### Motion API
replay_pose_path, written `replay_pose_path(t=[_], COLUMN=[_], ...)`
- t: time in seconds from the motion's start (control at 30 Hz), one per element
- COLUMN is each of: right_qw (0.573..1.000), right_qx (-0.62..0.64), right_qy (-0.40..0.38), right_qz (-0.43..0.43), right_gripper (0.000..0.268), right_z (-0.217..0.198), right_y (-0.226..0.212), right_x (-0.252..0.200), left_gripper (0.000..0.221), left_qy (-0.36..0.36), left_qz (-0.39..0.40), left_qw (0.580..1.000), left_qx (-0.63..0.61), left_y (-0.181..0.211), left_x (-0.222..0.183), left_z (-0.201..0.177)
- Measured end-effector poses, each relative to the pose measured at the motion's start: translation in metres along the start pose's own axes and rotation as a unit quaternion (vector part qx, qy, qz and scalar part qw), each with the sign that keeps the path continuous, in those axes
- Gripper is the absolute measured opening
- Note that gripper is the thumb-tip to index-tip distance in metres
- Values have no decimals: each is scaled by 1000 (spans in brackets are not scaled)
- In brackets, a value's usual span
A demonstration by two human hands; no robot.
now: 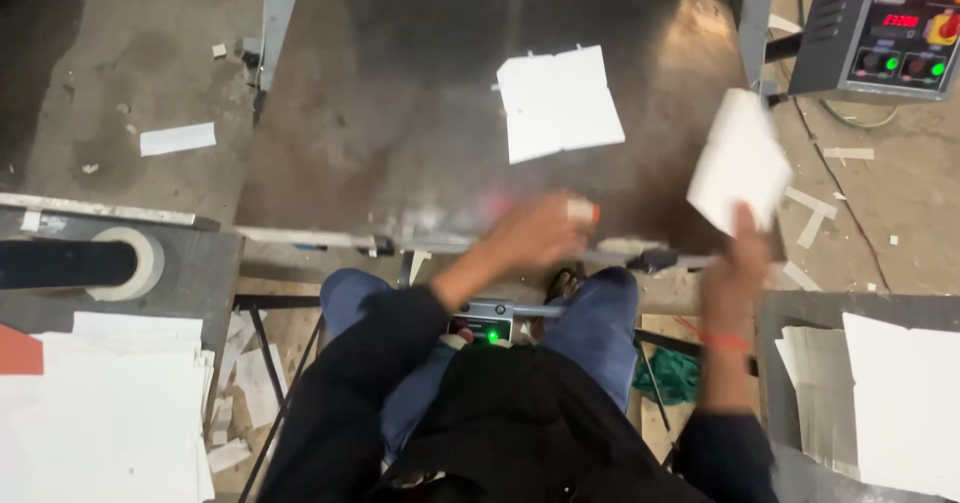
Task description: Operator is feeding paper sheets into a die-cutting or folding machine for processing.
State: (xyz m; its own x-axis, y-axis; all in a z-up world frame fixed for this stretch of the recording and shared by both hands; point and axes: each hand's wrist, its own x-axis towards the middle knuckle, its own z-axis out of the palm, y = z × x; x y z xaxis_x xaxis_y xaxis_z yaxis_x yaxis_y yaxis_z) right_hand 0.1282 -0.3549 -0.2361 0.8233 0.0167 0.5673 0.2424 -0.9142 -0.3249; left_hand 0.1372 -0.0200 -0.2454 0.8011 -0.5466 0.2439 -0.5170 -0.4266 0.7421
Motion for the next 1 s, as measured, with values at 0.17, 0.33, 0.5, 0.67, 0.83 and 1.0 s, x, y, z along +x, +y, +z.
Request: replay_pose_path(t=[0.17,0.33,0.5,0.67,0.83,1.0], right_qw=[982,944,932,917,917,915], right_qx=[103,70,112,150,153,168], right_qy=[-63,-232,-246,-260,-258,-284], right_qz=[-147,-224,-243,-262,-262,-232], right_gripper=[57,52,48,48,55,53], right_z=[118,168,169,176,181,179], right_y=[-65,-86,-93,-89,-86,-87], right_x=[7,12,42,61,61,58], left_gripper=[78,85,46,56,29,33], left_qy=[155,70,158,319,380,387], left_qz=[-127,-110,-269,-450,-557,-579], left_qw=[939,964,896,689,505,531], left_qx=[279,232,315,470,539,482], left_y=[-37,15,17,45,70,77], left_x=[17,-93,-225,-386,-500,-502], left_z=[20,40,-3,-35,-12,-4])
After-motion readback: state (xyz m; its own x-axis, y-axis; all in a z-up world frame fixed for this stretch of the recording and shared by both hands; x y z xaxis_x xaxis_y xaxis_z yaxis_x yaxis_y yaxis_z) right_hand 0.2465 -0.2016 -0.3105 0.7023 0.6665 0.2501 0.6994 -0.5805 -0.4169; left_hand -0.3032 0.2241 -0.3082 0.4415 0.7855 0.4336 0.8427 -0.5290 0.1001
